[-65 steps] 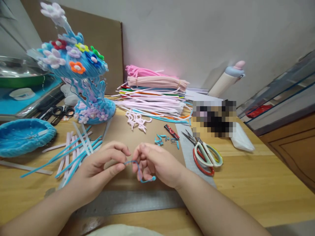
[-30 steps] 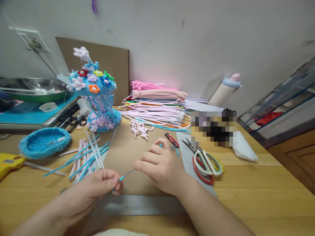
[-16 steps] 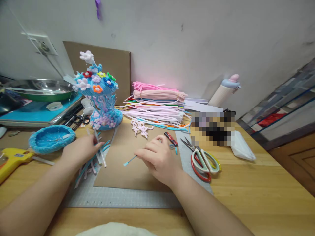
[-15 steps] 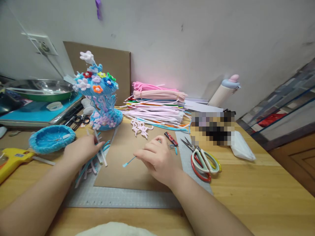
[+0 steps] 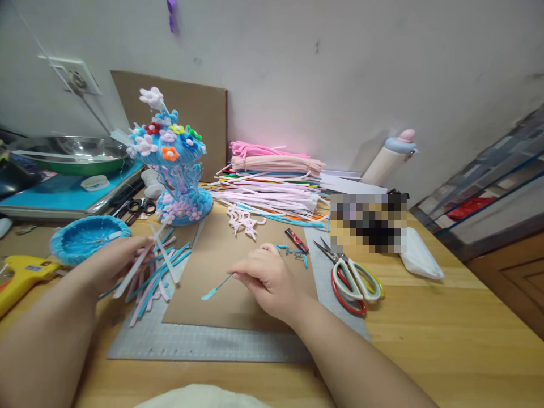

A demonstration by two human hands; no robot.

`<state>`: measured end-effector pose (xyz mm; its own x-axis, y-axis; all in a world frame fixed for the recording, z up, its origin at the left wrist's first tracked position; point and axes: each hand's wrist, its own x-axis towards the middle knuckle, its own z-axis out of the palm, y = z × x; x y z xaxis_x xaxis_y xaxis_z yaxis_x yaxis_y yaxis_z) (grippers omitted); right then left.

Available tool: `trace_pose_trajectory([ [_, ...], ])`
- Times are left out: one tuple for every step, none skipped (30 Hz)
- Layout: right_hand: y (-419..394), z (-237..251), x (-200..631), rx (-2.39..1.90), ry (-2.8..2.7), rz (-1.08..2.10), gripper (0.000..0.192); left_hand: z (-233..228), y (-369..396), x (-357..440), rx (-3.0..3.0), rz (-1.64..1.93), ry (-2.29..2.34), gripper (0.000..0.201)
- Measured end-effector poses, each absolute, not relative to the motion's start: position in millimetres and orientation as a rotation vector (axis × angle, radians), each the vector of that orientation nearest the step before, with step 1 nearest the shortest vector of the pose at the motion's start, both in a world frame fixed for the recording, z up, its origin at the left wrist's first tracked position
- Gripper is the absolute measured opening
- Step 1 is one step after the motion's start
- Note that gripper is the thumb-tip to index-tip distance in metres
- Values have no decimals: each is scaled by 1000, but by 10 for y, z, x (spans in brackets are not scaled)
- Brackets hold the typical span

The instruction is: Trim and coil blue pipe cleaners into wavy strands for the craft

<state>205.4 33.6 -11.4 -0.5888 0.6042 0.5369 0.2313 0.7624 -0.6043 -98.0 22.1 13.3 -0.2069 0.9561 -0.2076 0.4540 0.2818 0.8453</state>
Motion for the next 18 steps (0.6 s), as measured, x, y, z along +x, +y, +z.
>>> trace_pose_trajectory([
  [332,-111,2052,-623,-2175,634,18,171,135,-952,1226,778,1743,35],
  [326,-107,2048,-630,-2157,654,18,201,49,-907,1179,750,1702,36],
  [318,-101,2043,-642,-2130,681,17,219,-31,-844,1149,754,1667,34],
  [307,-95,2036,-655,-2098,713,17,224,-100,-764,1124,757,1637,30],
  [294,-89,2029,-666,-2064,748,17,217,-155,-668,1094,779,1595,30],
  [282,-82,2023,-672,-2034,780,17,203,-191,-560,1021,854,1509,31],
  [270,-77,2019,-673,-2009,807,17,184,-207,-446,987,902,1427,34],
  [262,-74,2018,-676,-1995,827,18,166,-204,-330,978,886,1364,35],
  [259,-71,2022,-685,-1989,838,18,149,-183,-219,975,859,1339,34],
  [262,-70,2030,-705,-1989,842,18,136,-150,-117,987,841,1313,33],
  [272,-70,2042,-737,-1994,843,19,123,-108,-29,998,809,1284,32],
  [289,-69,2058,-773,-2000,840,19,110,-64,42,1010,778,1268,32],
  [311,-67,2076,-808,-2011,839,19,94,-21,94,1036,737,1254,33],
  [336,-64,2096,-829,-2027,837,19,74,16,127,1069,707,1243,35],
  [363,-59,2116,-833,-2047,835,19,48,46,142,1097,683,1239,36],
  [388,-53,2135,-826,-2075,832,19,19,66,141,1141,673,1244,35],
  [408,-46,2151,-812,-2108,826,19,-12,78,128,1205,677,1260,32],
  [423,-39,2164,-792,-2144,816,20,-41,81,105,1288,682,1287,30],
])
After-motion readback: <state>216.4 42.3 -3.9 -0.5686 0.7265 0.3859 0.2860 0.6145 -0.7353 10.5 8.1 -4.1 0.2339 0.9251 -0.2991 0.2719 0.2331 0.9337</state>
